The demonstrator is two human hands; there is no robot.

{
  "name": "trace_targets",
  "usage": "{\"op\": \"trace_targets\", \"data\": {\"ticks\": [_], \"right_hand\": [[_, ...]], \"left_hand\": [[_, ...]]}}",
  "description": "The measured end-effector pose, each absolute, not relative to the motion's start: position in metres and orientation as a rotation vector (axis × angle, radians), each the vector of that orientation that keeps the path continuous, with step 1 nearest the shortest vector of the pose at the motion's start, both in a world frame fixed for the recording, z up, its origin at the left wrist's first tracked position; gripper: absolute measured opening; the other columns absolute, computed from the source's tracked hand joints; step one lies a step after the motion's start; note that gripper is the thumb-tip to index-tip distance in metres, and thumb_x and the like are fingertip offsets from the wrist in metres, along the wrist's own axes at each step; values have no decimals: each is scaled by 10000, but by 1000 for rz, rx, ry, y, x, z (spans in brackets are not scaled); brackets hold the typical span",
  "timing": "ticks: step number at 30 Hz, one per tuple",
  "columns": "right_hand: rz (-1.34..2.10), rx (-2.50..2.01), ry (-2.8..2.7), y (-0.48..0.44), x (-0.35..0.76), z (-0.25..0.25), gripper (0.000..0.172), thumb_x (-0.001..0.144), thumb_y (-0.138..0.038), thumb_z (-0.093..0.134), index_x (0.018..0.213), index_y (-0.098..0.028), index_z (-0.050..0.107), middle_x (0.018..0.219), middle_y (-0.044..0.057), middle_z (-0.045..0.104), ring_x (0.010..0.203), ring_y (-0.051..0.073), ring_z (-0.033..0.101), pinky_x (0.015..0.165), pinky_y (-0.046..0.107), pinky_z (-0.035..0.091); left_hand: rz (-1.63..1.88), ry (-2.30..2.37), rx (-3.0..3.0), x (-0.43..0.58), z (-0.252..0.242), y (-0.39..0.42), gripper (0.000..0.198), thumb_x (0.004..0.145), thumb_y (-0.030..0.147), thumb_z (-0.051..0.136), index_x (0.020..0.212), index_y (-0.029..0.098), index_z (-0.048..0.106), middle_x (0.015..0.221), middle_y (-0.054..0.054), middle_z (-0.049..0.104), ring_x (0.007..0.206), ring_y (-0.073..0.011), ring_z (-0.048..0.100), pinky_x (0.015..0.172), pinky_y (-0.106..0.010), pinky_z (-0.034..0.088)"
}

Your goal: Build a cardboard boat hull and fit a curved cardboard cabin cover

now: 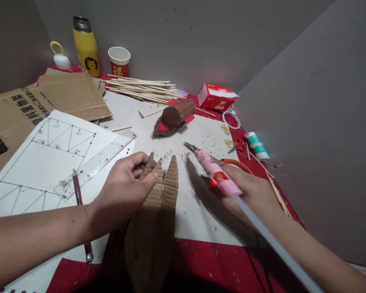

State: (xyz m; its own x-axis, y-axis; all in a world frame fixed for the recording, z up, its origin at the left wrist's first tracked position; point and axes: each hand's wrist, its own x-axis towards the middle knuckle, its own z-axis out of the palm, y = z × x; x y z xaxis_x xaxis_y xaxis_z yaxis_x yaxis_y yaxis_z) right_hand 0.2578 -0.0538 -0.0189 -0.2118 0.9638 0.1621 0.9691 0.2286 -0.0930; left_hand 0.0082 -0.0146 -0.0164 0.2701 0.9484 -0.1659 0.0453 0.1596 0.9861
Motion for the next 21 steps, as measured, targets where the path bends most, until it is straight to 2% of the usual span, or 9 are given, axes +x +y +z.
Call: {"op": "trace_targets", "data": {"ticks": [2,6,8,11,15,18,21], "right_hand": [[27,-1851,-2431,-42,263,-17,215,862,-382,519,796,-182,567,710,58,617,602,192,596,509,291,448],[220,-1675,-2600,-43,268,4,399,850,-470,590,1094,-156,617,989,128,681,847,256,669,674,362,541],[235,-1577,-2472,-50,262,17,380,881,-448,572,1141,-176,622,1095,132,688,916,257,682,719,359,556],[372,-1565,-2163,-55,237,24,209,906,-319,568,1023,-187,679,941,83,744,767,195,704,634,283,556],[608,-1470,-2142,-47,204,10,114,875,-235,611,892,-166,700,770,40,738,626,139,661,565,225,511],[637,-1457,-2161,-41,193,2,165,887,-194,570,766,-163,679,665,17,692,546,110,591,517,212,453],[639,-1463,-2165,-41,190,2,196,893,-182,543,743,-160,667,616,5,649,518,99,543,501,209,415]], "left_hand": [[879,1095,1216,8,-17,-14,93,799,163,619,719,175,574,592,76,471,521,-58,390,467,-173,299],[886,1081,1231,8,-20,-15,84,808,159,614,731,173,583,594,80,474,507,-48,378,458,-162,289],[883,1067,1232,8,-20,-15,81,811,159,615,737,170,585,611,79,498,514,-41,394,456,-153,293],[880,1033,1204,7,-20,-17,85,814,154,620,736,163,586,637,78,535,522,-31,417,454,-136,304],[883,973,1156,7,-22,-17,58,826,137,605,779,172,606,636,85,550,524,-26,442,468,-120,338],[879,939,1166,7,-24,-16,61,827,127,602,790,172,619,649,82,566,551,-28,473,490,-113,366],[884,940,1186,7,-25,-16,72,822,110,603,779,166,616,652,83,569,549,-23,473,484,-106,364]]}}
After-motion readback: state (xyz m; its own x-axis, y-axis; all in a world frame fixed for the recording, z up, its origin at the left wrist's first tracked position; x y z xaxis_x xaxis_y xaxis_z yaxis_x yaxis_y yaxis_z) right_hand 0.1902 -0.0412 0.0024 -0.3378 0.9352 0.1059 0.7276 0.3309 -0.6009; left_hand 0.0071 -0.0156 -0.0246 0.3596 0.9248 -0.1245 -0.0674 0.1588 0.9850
